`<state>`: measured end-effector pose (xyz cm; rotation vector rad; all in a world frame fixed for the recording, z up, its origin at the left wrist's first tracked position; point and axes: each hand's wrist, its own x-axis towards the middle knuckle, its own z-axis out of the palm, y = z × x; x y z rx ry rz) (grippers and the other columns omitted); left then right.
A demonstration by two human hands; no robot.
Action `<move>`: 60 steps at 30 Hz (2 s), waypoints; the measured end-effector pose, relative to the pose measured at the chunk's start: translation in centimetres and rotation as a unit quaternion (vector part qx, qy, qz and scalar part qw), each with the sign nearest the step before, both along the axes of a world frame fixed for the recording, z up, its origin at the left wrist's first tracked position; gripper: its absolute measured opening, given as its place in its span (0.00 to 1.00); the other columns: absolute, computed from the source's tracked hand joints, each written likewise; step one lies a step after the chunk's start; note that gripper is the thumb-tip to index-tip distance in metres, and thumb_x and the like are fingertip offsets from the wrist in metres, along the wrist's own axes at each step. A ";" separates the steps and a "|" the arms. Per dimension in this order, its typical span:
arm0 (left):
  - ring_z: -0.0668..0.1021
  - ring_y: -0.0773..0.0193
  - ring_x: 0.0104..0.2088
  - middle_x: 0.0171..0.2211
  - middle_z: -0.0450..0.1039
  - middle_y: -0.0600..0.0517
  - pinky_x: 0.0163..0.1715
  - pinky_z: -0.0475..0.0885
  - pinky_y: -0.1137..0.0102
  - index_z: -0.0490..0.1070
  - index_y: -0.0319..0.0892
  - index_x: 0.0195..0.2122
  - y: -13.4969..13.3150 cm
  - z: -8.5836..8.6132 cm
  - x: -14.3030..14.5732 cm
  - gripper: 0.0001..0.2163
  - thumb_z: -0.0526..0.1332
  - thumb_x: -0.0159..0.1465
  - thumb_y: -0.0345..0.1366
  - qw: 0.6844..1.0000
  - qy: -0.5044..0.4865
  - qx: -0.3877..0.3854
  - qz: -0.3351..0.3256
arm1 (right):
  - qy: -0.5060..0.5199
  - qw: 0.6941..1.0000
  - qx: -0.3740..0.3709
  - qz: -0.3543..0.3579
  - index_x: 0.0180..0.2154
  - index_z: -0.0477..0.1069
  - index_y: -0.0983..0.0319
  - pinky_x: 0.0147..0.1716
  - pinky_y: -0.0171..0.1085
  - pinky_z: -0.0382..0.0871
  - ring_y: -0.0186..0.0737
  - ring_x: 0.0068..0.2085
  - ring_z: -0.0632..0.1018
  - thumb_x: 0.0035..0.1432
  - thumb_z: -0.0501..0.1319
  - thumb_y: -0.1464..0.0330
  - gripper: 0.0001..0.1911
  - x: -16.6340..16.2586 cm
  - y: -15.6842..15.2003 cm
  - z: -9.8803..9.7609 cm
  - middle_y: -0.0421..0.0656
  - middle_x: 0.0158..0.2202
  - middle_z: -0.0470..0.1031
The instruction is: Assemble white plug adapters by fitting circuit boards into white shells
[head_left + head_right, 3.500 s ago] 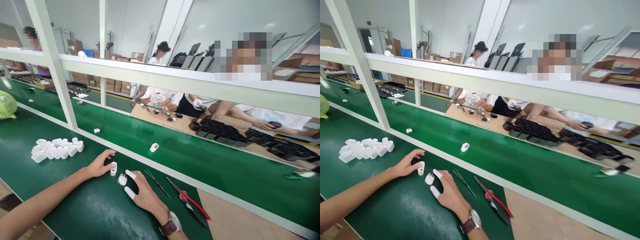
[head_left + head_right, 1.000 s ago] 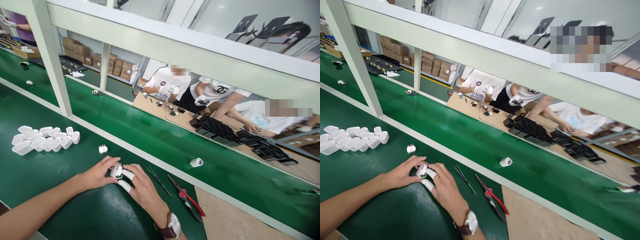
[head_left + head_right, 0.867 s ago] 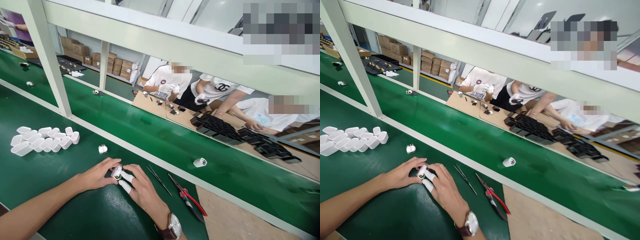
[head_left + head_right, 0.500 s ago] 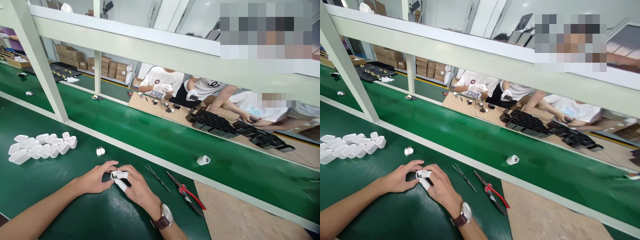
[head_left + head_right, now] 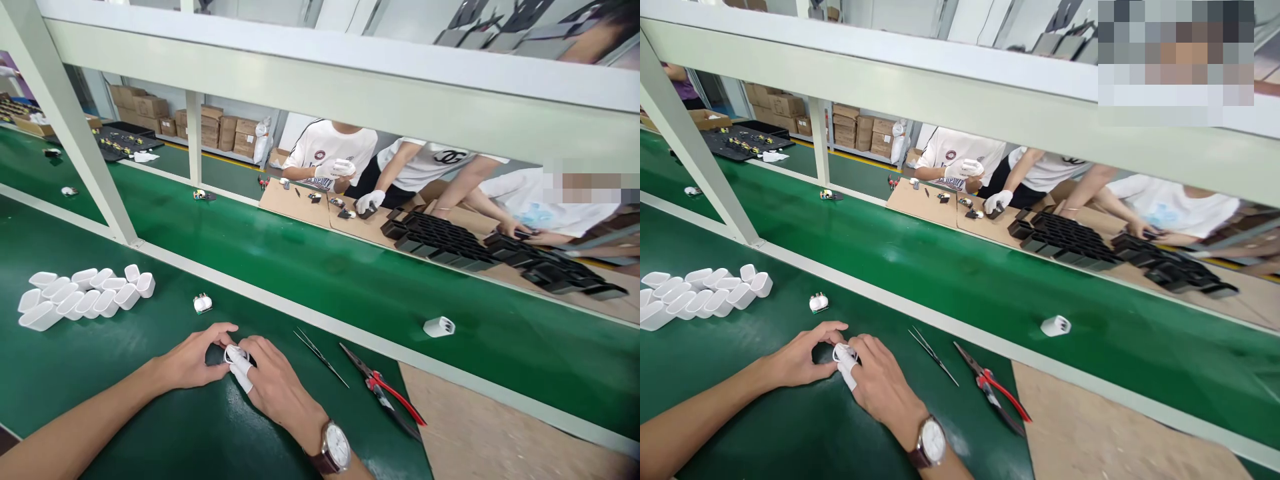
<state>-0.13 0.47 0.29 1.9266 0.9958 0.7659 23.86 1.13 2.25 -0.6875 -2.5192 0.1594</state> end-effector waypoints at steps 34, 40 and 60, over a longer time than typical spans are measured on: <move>0.82 0.59 0.52 0.50 0.79 0.54 0.59 0.76 0.57 0.53 0.54 0.69 -0.2 0.2 0.1 0.30 0.63 0.70 0.35 0.999 0.005 0.041 0.009 | 0.037 0.996 -0.074 -0.015 0.62 0.67 0.57 0.50 0.51 0.78 0.50 0.51 0.80 0.74 0.57 0.70 0.18 0.5 -0.6 0.7 0.50 0.54 0.77; 0.82 0.60 0.52 0.50 0.80 0.56 0.60 0.75 0.58 0.52 0.57 0.69 -0.3 0.3 0.2 0.30 0.63 0.70 0.35 0.999 0.015 0.037 0.015 | 0.040 0.984 -0.171 -0.035 0.60 0.67 0.58 0.48 0.44 0.79 0.46 0.49 0.81 0.73 0.60 0.65 0.16 0.9 -0.1 1.7 0.47 0.52 0.79; 0.79 0.61 0.42 0.49 0.77 0.51 0.47 0.80 0.63 0.59 0.53 0.68 -0.2 -0.6 0.3 0.27 0.65 0.69 0.37 0.990 0.055 0.115 0.057 | -0.025 0.990 -0.110 -0.085 0.49 0.68 0.59 0.32 0.39 0.73 0.40 0.34 0.76 0.65 0.51 0.80 0.16 3.7 0.0 4.1 0.47 0.48 0.74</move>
